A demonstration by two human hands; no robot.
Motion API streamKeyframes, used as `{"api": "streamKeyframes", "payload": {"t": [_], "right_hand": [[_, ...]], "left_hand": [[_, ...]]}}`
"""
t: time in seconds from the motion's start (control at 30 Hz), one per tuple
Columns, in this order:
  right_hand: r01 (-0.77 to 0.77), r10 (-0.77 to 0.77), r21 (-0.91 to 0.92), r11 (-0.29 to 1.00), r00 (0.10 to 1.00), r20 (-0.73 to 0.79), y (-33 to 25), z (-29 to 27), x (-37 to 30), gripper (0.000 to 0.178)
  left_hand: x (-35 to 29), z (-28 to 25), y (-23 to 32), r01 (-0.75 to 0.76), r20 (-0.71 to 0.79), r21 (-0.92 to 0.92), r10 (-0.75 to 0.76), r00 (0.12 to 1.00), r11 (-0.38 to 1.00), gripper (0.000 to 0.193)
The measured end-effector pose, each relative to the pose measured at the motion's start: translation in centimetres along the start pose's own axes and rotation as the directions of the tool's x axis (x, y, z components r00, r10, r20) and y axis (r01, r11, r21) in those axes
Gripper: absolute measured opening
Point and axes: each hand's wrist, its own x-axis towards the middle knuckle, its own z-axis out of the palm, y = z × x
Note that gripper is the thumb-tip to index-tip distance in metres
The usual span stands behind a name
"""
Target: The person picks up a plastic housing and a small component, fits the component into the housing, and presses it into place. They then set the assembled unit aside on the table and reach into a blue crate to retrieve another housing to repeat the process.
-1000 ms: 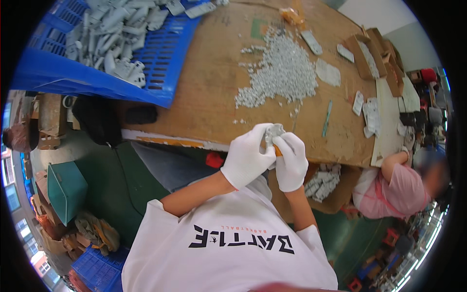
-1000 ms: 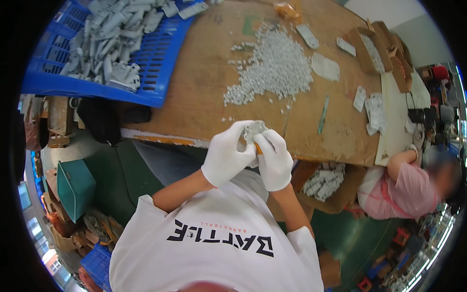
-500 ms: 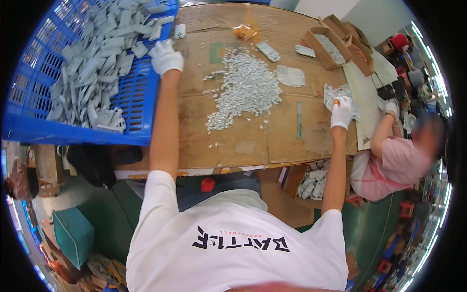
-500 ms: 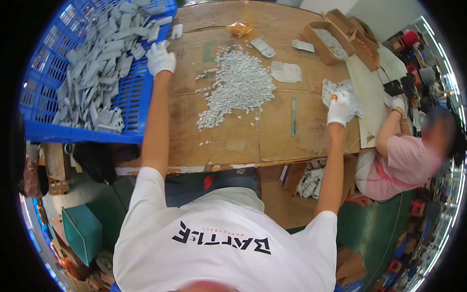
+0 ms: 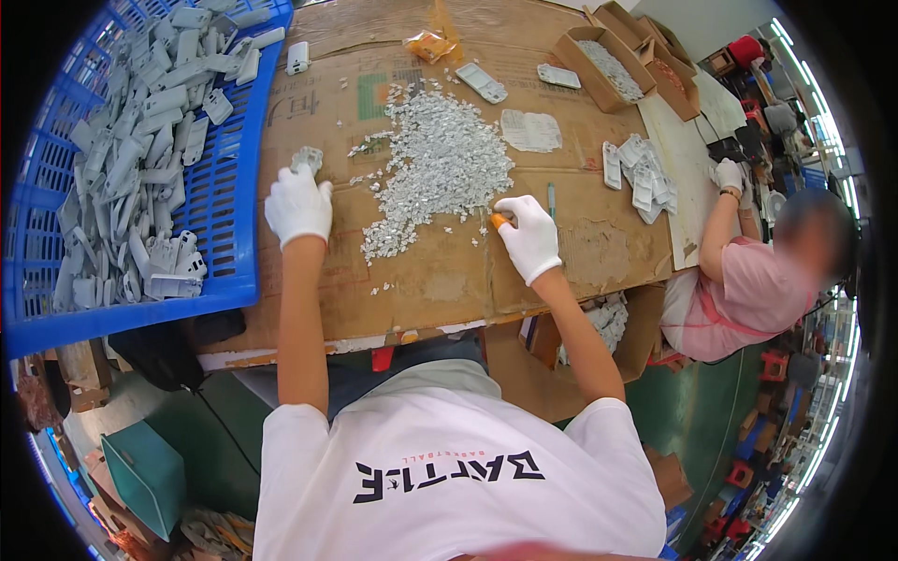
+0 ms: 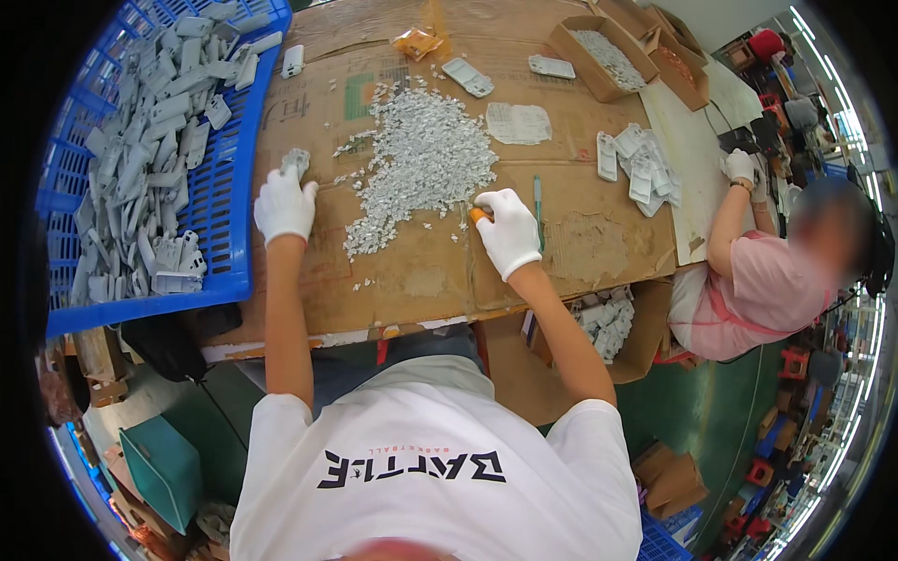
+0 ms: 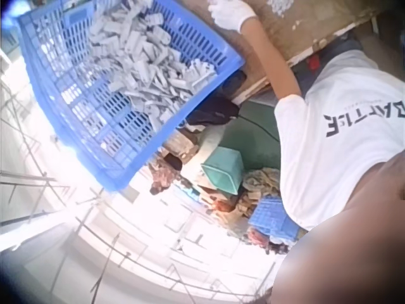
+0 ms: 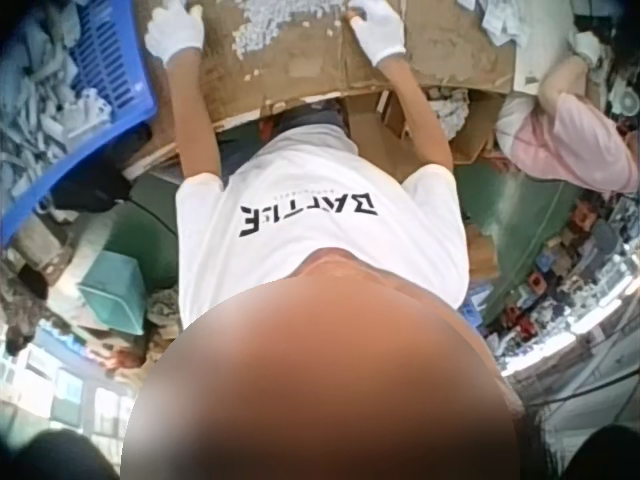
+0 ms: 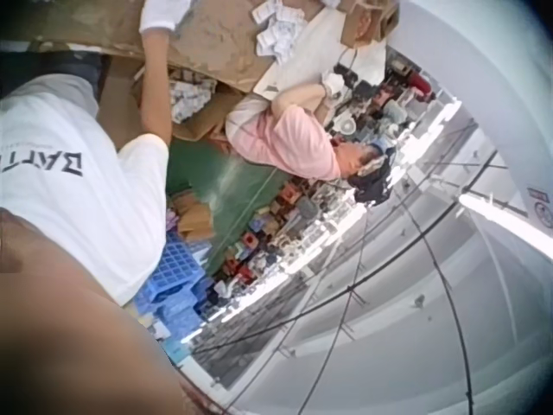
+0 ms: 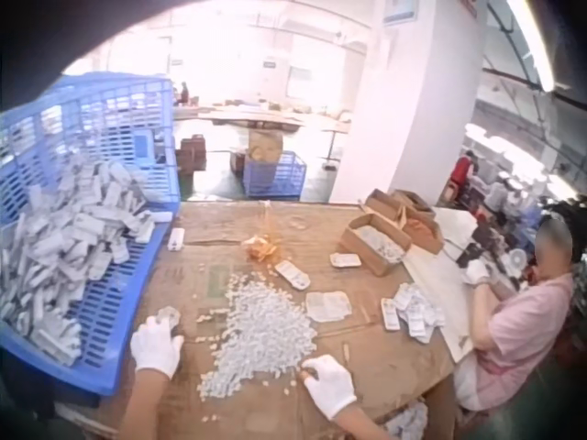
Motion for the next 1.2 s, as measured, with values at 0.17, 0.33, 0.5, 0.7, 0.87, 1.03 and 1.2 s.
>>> {"api": "streamKeyframes", "payload": {"t": [0.17,0.33,0.5,0.7,0.87,1.03,1.2], "right_hand": [[-0.034,0.037,-0.122,0.992,0.999,0.015,0.3,1.1,1.0,0.01],[0.129,-0.094,-0.258,0.958,0.985,0.143,-0.9,0.0,1.7,0.009],[0.362,-0.356,0.338,0.869,0.931,-0.082,-11.9,-1.2,-1.6,0.022],[0.432,-0.423,0.17,0.886,0.902,-0.084,-15.3,1.4,-3.8,0.02],[0.436,-0.437,0.028,0.9,0.898,0.056,-16.9,0.4,-4.8,0.015],[0.473,-0.469,0.038,0.88,0.856,0.217,-16.9,-0.3,-5.5,0.013],[0.196,-0.241,0.191,0.962,0.937,0.254,-16.5,0.4,-8.5,0.034]], "left_hand": [[-0.3,-1.8,-0.5,-0.092,0.119,0.011,0.09,0.989,0.996,0.035],[-1.4,-0.2,-2.5,0.053,0.076,-0.637,-0.006,0.997,0.769,0.028],[-9.1,-5.0,2.0,0.029,0.047,-0.955,0.053,0.997,0.296,0.073],[-14.5,-8.4,3.7,-0.145,-0.128,-0.936,0.075,0.989,0.322,0.057],[-16.3,-9.1,3.2,-0.046,-0.031,-0.948,0.053,0.998,0.316,0.043],[-17.7,-8.5,2.6,-0.074,-0.069,-0.921,0.027,0.997,0.383,0.039],[-20.4,-8.1,2.3,-0.016,-0.001,-0.907,0.036,0.999,0.422,0.033]]}}
